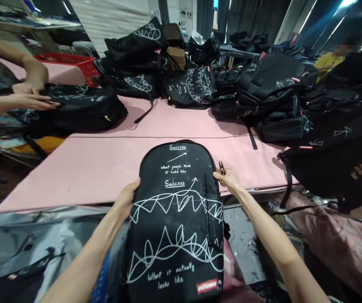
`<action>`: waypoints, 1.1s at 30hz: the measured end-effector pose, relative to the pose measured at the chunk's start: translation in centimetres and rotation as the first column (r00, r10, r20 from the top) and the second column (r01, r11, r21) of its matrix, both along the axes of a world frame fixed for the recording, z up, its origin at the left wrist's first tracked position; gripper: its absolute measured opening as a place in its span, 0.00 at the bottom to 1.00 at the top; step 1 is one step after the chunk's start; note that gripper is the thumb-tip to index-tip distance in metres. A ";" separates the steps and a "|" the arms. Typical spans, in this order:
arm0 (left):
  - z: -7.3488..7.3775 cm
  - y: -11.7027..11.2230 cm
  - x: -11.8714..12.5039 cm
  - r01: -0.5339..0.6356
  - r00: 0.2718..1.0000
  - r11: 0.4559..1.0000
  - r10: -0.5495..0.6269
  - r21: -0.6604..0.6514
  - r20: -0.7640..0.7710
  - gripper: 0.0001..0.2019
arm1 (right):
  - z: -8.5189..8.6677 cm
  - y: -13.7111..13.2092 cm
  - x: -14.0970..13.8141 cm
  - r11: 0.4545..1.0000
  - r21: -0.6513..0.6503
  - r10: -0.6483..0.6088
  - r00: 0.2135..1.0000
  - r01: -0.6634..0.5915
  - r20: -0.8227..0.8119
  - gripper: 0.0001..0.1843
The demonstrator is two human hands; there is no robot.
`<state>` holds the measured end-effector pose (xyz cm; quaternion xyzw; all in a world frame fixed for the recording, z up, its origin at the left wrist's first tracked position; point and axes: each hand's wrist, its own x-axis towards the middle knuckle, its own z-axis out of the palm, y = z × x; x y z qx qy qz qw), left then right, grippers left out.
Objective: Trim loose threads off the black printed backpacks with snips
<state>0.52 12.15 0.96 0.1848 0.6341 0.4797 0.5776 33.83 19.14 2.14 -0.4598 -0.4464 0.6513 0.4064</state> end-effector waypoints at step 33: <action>4.4 -1.1 2.0 0.727 0.247 0.687 -0.279 -0.013 -0.928 0.21 | -1.4 -12.8 2.9 0.574 0.268 0.387 0.545 -0.774 0.744 0.15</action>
